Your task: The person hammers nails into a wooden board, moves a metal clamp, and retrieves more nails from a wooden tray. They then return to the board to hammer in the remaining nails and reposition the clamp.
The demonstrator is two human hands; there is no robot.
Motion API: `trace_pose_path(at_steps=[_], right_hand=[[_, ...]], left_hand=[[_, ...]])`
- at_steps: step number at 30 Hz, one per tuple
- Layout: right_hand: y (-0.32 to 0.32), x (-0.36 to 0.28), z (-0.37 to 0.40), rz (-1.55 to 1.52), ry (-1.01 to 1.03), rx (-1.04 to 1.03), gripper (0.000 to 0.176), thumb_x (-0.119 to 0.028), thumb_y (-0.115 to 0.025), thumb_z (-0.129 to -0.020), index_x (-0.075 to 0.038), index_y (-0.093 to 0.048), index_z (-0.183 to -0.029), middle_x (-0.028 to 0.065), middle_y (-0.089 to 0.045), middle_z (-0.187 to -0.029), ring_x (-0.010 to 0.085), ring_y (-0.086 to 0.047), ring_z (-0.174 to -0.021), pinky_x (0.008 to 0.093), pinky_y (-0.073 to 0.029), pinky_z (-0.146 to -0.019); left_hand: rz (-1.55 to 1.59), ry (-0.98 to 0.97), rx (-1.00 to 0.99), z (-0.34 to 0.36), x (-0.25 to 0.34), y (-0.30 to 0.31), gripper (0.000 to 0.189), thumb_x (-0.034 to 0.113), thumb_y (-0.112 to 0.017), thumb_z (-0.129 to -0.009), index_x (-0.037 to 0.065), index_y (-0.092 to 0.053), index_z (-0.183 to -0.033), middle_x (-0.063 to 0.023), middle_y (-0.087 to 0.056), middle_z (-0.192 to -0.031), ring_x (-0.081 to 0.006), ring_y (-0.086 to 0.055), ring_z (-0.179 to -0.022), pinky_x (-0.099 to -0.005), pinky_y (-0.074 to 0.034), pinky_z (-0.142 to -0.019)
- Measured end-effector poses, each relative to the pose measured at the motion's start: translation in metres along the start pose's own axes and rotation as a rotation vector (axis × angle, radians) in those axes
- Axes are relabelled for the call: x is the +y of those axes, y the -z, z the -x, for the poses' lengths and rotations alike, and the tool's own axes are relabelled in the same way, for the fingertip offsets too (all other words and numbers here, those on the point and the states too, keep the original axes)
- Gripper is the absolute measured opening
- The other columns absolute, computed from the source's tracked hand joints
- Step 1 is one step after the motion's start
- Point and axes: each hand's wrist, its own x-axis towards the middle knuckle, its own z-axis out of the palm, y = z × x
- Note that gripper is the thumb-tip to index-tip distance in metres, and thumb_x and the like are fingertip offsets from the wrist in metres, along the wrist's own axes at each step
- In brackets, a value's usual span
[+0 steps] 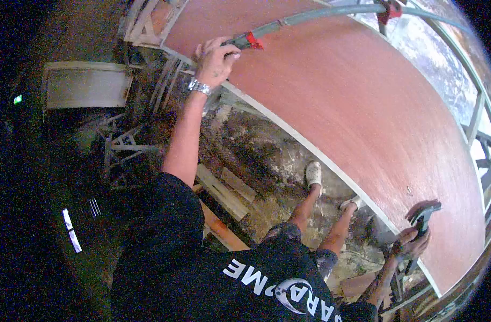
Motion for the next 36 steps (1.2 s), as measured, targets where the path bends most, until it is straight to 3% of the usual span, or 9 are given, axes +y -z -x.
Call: trace_pose_path(at_steps=[5, 9, 11, 13, 16, 20, 23, 30, 36], right_hand=[[0.009, -0.011, -0.006, -0.042, -0.132, -0.028, 0.039, -0.024, -0.060, -0.096, -0.002, -0.063, -0.128, 0.0194, -0.069, -0.118, 0.0422, -0.065, -0.107, 0.0537, -0.050, -0.092], [0.003, 0.002, 0.003, -0.082, -0.114, -0.037, 0.044, -0.037, -0.052, -0.102, -0.001, -0.066, -0.124, 0.0229, -0.070, -0.116, 0.0419, -0.067, -0.103, 0.0516, -0.052, -0.092], [-0.009, 0.012, 0.010, -0.117, -0.072, -0.016, 0.043, -0.037, -0.055, -0.098, 0.000, -0.065, -0.119, 0.0218, -0.070, -0.108, 0.0416, -0.066, -0.098, 0.0519, -0.052, -0.087], [-0.028, 0.024, 0.019, 0.003, 0.028, 0.150, 0.040, -0.035, -0.059, -0.092, 0.000, -0.065, -0.111, 0.0199, -0.069, -0.097, 0.0411, -0.066, -0.090, 0.0521, -0.050, -0.081], [0.006, 0.003, -0.003, -0.129, -0.147, -0.160, 0.040, -0.028, -0.058, -0.092, 0.000, -0.064, -0.119, 0.0232, -0.068, -0.110, 0.0443, -0.064, -0.098, 0.0546, -0.049, -0.090], [0.015, -0.020, -0.017, -0.082, -0.184, -0.114, 0.041, -0.021, -0.061, -0.089, 0.001, -0.062, -0.124, 0.0235, -0.065, -0.117, 0.0449, -0.061, -0.108, 0.0535, -0.047, -0.095], [0.018, -0.018, -0.016, -0.106, -0.187, -0.145, 0.039, -0.018, -0.060, -0.089, 0.000, -0.061, -0.124, 0.0238, -0.064, -0.118, 0.0451, -0.060, -0.109, 0.0532, -0.046, -0.097], [0.037, 0.000, -0.014, -0.281, -0.275, -0.325, 0.046, -0.015, -0.067, -0.096, 0.002, -0.056, -0.137, 0.0240, -0.059, -0.128, 0.0403, -0.059, -0.115, 0.0484, -0.045, -0.105], [0.049, 0.031, 0.011, -0.197, -0.346, -0.464, 0.038, -0.038, -0.060, -0.102, -0.002, -0.063, -0.109, 0.0133, -0.063, -0.091, 0.0273, -0.063, -0.082, 0.0417, -0.050, -0.072]], left_hand=[[0.060, 0.023, -0.028, -0.006, -0.010, -0.015, 0.010, 0.022, -0.073, -0.087, 0.019, -0.080, -0.093, -0.0034, -0.068, -0.125, -0.0298, -0.053, -0.127, -0.0637, -0.028, -0.108], [0.005, 0.015, 0.122, -0.002, 0.008, -0.009, 0.012, 0.017, -0.072, -0.087, 0.016, -0.080, -0.096, -0.0049, -0.068, -0.121, -0.0297, -0.057, -0.119, -0.0556, -0.035, -0.105], [0.146, -0.023, 0.162, 0.006, 0.045, -0.003, 0.013, 0.010, -0.071, -0.087, 0.012, -0.080, -0.096, -0.0063, -0.070, -0.115, -0.0289, -0.062, -0.111, -0.0490, -0.043, -0.100], [0.565, -0.008, -0.018, 0.027, 0.091, -0.015, 0.020, -0.002, -0.067, -0.087, 0.009, -0.079, -0.099, -0.0083, -0.072, -0.102, -0.0284, -0.068, -0.095, -0.0384, -0.052, -0.085], [0.761, -0.069, -0.143, 0.063, 0.168, -0.042, 0.026, -0.008, -0.065, -0.085, 0.006, -0.079, -0.102, -0.0090, -0.074, -0.096, -0.0279, -0.070, -0.084, -0.0365, -0.054, -0.075], [1.003, -0.056, -0.220, 0.089, 0.244, -0.066, 0.026, -0.007, -0.070, -0.081, 0.007, -0.080, -0.100, -0.0063, -0.077, -0.091, -0.0233, -0.069, -0.083, -0.0365, -0.051, -0.084], [0.908, -0.230, -0.267, 0.100, 0.267, -0.074, 0.022, -0.001, -0.073, -0.079, 0.012, -0.080, -0.096, -0.0028, -0.076, -0.085, -0.0193, -0.068, -0.083, -0.0359, -0.046, -0.090], [0.837, -0.244, -0.286, 0.109, 0.223, -0.072, 0.003, 0.014, -0.079, -0.084, 0.012, -0.078, -0.086, -0.0008, -0.076, -0.092, -0.0203, -0.065, -0.092, -0.0349, -0.045, -0.090], [0.763, -0.271, -0.229, 0.114, 0.201, -0.078, 0.005, 0.009, -0.077, -0.083, 0.008, -0.077, -0.088, -0.0016, -0.077, -0.097, -0.0217, -0.066, -0.094, -0.0346, -0.048, -0.090]])
